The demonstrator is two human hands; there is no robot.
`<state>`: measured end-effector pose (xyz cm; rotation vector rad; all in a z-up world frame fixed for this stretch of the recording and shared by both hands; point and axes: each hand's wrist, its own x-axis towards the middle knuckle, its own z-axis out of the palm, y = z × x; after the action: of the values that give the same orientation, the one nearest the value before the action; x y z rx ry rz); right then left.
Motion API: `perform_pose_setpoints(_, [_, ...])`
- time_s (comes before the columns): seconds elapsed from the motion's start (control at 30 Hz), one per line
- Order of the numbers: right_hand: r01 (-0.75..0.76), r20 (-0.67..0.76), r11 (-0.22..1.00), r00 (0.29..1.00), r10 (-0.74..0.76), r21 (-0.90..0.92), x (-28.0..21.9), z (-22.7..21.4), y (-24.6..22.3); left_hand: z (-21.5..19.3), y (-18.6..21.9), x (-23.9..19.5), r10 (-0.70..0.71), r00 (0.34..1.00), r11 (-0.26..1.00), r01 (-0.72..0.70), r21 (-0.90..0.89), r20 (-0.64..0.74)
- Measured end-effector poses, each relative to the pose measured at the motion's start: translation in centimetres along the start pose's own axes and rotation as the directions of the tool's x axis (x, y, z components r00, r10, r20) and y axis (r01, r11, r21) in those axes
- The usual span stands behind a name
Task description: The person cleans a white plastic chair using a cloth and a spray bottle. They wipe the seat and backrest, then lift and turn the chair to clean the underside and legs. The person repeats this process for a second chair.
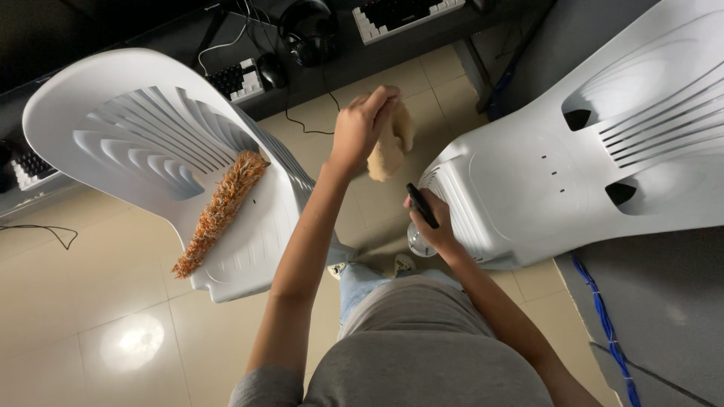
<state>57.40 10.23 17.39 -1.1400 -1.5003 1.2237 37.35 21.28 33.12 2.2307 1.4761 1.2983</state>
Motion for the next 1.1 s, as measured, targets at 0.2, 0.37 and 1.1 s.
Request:
perform_pose_setpoints(0.2, [0.141,0.011,0.99,0.99,-0.141,-0.007,-0.4,-1.0,-1.2,0.2,-1.2,0.6,0.075,0.996,0.99,-0.07,0.119,-0.038])
perform_pose_setpoints(0.37, [0.032,-0.022,0.997,0.999,-0.034,-0.071,-0.5,-1.0,-3.9,0.1,-0.7,0.9,0.018,0.995,0.999,-0.014,0.036,-0.099])
perform_pose_setpoints(1.1, [0.298,0.094,0.952,0.948,-0.304,0.074,-0.6,-0.6,0.6,0.0,-1.7,1.9,-0.138,0.967,0.864,0.012,-0.504,-0.213])
